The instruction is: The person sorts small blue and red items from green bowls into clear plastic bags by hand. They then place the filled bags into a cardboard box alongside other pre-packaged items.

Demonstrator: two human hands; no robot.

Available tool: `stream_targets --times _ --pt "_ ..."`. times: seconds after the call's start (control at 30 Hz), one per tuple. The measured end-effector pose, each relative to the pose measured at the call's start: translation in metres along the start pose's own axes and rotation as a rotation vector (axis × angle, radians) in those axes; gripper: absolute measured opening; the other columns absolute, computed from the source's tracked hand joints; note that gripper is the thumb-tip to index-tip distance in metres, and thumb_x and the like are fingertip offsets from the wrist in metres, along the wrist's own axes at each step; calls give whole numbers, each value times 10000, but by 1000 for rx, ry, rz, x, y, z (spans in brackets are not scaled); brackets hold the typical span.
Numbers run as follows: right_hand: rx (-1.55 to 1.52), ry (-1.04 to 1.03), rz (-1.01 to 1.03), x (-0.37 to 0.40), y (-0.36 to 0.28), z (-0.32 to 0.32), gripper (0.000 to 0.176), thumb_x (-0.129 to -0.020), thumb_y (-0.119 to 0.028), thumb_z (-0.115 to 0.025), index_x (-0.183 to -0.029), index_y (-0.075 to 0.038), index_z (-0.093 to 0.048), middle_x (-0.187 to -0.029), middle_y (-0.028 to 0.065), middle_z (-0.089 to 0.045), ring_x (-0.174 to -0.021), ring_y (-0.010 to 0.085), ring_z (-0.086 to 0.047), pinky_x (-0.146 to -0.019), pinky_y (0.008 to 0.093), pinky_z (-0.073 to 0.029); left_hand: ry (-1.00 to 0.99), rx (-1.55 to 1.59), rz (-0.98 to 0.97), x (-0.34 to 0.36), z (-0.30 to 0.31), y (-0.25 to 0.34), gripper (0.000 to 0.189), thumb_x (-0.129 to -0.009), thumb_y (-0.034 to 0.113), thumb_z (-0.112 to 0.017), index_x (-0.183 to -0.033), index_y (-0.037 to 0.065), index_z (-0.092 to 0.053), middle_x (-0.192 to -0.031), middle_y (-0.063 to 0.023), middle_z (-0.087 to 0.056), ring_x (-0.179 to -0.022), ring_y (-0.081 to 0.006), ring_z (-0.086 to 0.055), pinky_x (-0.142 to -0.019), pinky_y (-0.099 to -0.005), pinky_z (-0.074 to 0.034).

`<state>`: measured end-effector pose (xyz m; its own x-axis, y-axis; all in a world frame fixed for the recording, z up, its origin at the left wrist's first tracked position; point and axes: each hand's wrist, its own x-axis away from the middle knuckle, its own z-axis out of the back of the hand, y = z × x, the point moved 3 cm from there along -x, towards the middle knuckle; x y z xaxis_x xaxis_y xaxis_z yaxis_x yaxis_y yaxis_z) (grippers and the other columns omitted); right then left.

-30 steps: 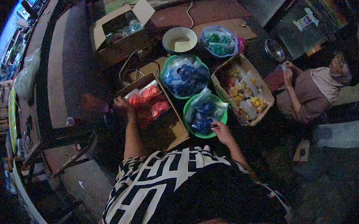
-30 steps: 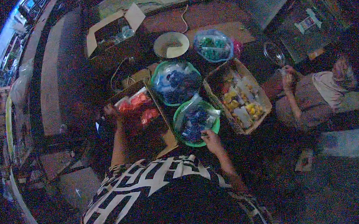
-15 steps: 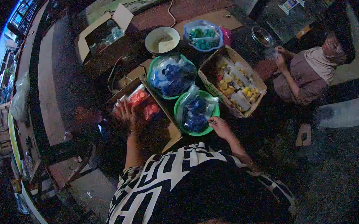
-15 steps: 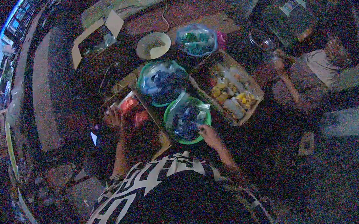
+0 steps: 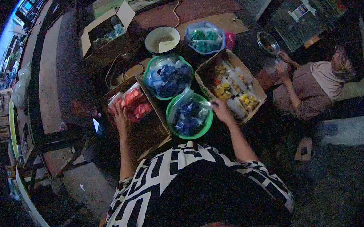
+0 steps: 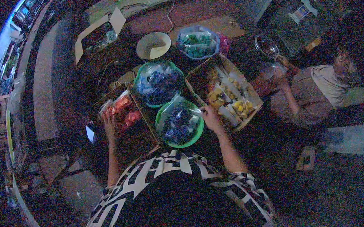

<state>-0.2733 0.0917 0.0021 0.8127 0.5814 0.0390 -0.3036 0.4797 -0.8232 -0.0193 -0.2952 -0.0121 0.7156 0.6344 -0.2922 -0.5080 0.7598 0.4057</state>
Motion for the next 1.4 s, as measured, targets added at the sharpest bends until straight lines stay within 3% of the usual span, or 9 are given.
stream_targets --times 0.17,0.3,0.47,0.6,0.8,0.93,1.13,1.23,1.4 --pt "140 99 94 -75 40 20 224 -750 -52 -558 -972 -32 -537 -1045 165 -474 -909 278 -515 -785 341 -416 66 -15 -38 52 -7 4 376 -862 157 -434 -1233 107 -399 -1360 -141 -232 -1202 -394 -262 -979 -421 -278" --pt "172 333 -5 -135 73 43 306 -737 -81 -572 -1031 -44 -494 -1085 173 -454 -1010 304 -451 -838 374 -382 -57 -74 122 80 2 22 336 -876 197 -421 -1209 148 -430 -1355 -116 -255 -1217 -339 -265 -970 -503 -233" --pt "755 323 -104 -182 82 61 385 -740 -134 -571 -1098 -52 -455 -1142 171 -424 -1092 357 -360 -873 467 -348 -83 -73 324 96 19 50 317 -894 251 -385 -1192 163 -445 -1352 -71 -278 -1249 -302 -226 -941 -604 -165" --pt "484 185 -267 -195 84 62 360 -748 -96 -546 -1093 -21 -474 -1071 206 -501 -993 354 -470 -833 436 -390 -58 -87 398 111 14 55 313 -888 274 -402 -1176 165 -457 -1341 -50 -302 -1249 -282 -238 -947 -612 -129" --pt "286 61 -60 -226 160 28 228 -720 -58 -534 -924 42 -549 -919 229 -561 -836 353 -549 -721 426 -436 -77 -81 498 120 1 70 299 -873 263 -441 -1149 158 -487 -1287 -52 -381 -1234 -270 -281 -956 -613 -96" --pt "289 -15 22 -147 0 48 172 -699 -80 -545 -830 19 -494 -849 225 -525 -785 366 -528 -656 452 -419 -93 -117 451 117 -3 76 300 -865 252 -458 -1146 153 -496 -1268 -53 -404 -1233 -280 -286 -959 -611 -89" --pt "342 66 360 -134 44 -28 167 -725 -121 -515 -830 8 -509 -846 206 -513 -775 397 -496 -681 471 -415 -102 -97 396 86 11 115 300 -850 234 -481 -1136 146 -503 -1237 -62 -435 -1230 -281 -293 -959 -615 -76" --pt "92 -443 -91 -147 42 -15 267 -820 -225 -473 -845 20 -576 -1047 253 -501 -1043 392 -436 -825 438 -392 -95 -105 370 79 15 124 305 -846 232 -484 -1138 147 -502 -1234 -62 -439 -1233 -276 -291 -959 -618 -73" --pt "323 -22 -19 -182 93 7 270 -822 -206 -476 -946 29 -524 -1071 247 -500 -1094 389 -399 -865 438 -366 -98 -127 332 79 13 124 304 -842 235 -493 -1134 152 -504 -1220 -45 -454 -1222 -269 -312 -958 -619 -81"
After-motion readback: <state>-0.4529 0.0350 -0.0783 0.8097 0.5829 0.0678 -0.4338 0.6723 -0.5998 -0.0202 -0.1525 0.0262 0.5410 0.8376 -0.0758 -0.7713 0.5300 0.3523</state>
